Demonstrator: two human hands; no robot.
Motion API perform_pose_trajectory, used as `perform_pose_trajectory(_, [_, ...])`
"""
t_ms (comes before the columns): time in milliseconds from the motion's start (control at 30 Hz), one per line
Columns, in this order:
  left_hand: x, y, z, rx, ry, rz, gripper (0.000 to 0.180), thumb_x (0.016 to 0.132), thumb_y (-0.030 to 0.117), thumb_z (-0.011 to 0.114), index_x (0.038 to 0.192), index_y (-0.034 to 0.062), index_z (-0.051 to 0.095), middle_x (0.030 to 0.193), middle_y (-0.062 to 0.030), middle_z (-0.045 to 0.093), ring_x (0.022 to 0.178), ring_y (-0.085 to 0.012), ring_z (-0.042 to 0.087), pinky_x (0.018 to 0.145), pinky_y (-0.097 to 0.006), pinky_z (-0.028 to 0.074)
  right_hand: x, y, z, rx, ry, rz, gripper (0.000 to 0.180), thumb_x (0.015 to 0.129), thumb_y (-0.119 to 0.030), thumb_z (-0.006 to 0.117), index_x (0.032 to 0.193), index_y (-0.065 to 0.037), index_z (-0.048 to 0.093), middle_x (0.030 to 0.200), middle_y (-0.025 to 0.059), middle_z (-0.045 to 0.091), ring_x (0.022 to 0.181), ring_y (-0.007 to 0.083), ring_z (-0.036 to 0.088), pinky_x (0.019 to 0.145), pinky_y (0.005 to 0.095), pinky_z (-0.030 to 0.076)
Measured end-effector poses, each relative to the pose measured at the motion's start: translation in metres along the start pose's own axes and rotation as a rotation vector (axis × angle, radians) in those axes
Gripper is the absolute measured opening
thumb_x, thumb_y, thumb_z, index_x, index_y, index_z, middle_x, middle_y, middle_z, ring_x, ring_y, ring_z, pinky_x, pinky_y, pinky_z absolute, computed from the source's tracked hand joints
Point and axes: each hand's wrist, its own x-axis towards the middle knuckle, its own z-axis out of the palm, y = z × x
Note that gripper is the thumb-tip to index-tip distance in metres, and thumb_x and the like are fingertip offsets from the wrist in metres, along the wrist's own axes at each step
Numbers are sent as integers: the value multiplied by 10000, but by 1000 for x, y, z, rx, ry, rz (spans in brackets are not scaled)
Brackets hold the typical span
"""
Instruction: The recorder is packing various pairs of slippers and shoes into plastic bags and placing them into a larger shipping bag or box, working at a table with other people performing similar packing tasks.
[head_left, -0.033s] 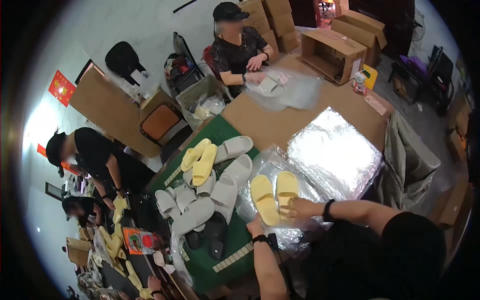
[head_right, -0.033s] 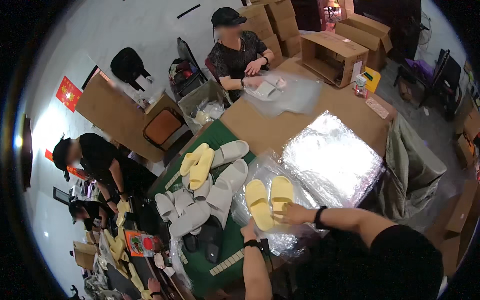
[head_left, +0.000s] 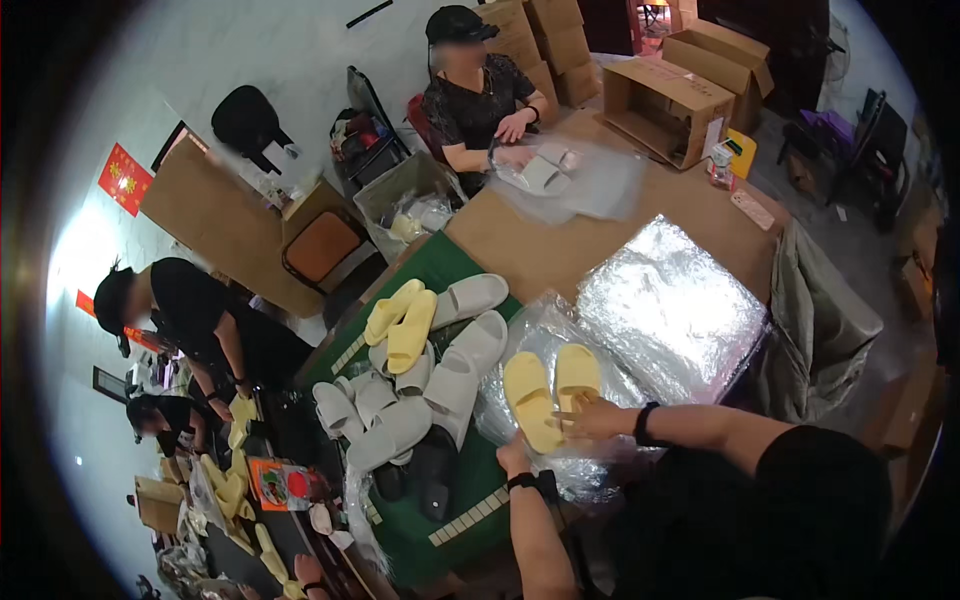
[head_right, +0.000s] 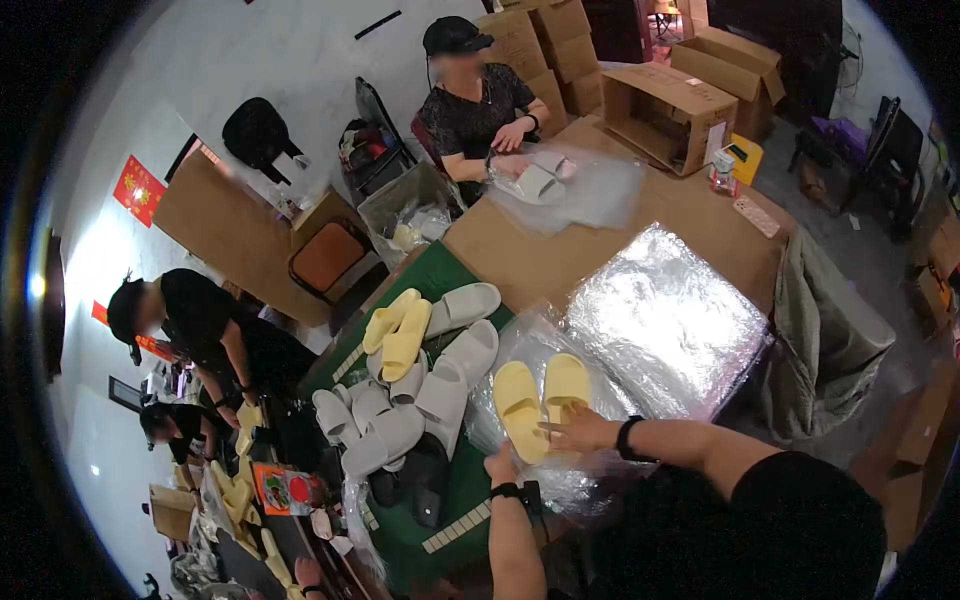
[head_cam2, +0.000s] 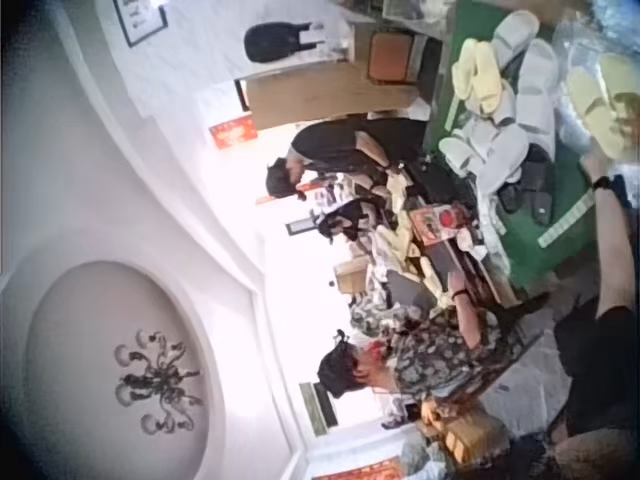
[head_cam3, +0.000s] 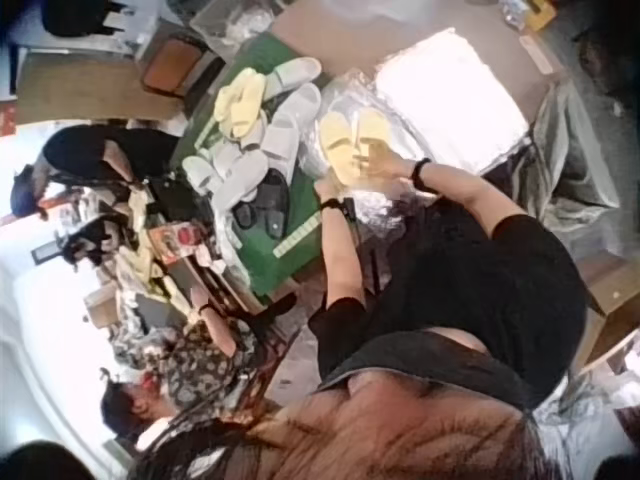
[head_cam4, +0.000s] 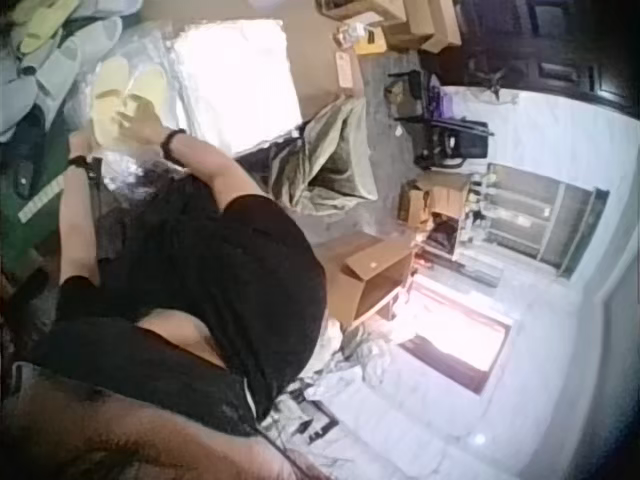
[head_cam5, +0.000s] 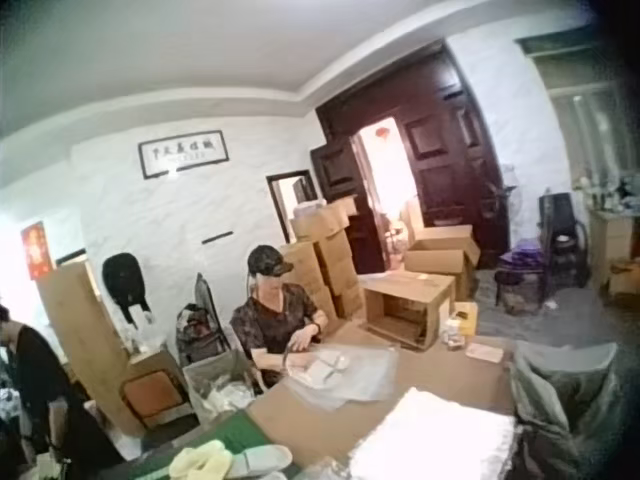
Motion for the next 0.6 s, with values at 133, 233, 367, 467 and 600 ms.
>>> perform_pose_trajectory(133, [-30,20,-21,296,-35,80,457,702,326,732,681,-116,622,661,-191,635,582,-236,552,622,-360,440,55,-33,-5,146,-30,407,687,841,-571,409,1344,-106,358,1196,313,461,1130,423,447,949,499,338])
perform_pose_trajectory(233, [-41,28,-11,54,-145,-27,467,751,317,693,690,-133,585,678,-172,617,581,-197,460,590,-362,408,67,-24,4,347,65,631,704,816,-570,455,1279,-44,395,1132,281,512,1044,408,510,904,471,389])
perform_pose_trajectory(367, [-42,32,-25,-92,-366,-161,399,809,208,643,1050,-87,525,1002,-166,602,844,-236,577,703,-372,479,51,-22,-6,671,48,549,560,835,-482,512,1150,-23,450,1042,277,538,986,379,542,800,400,457])
perform_pose_trajectory(467, [-41,20,-17,-325,-610,-101,415,890,237,515,1259,53,463,1164,-116,561,1035,-260,561,861,-369,481,29,-42,-43,818,134,346,530,855,-451,504,1176,-31,454,1011,231,551,964,361,546,800,402,450])
perform_pose_trajectory(600, [-50,23,-19,-869,-1006,-265,503,938,398,367,1354,118,340,1333,-103,422,1189,-255,447,964,-384,413,13,-55,-69,905,339,107,522,885,-416,474,1238,-35,423,949,212,546,916,360,535,802,398,425])
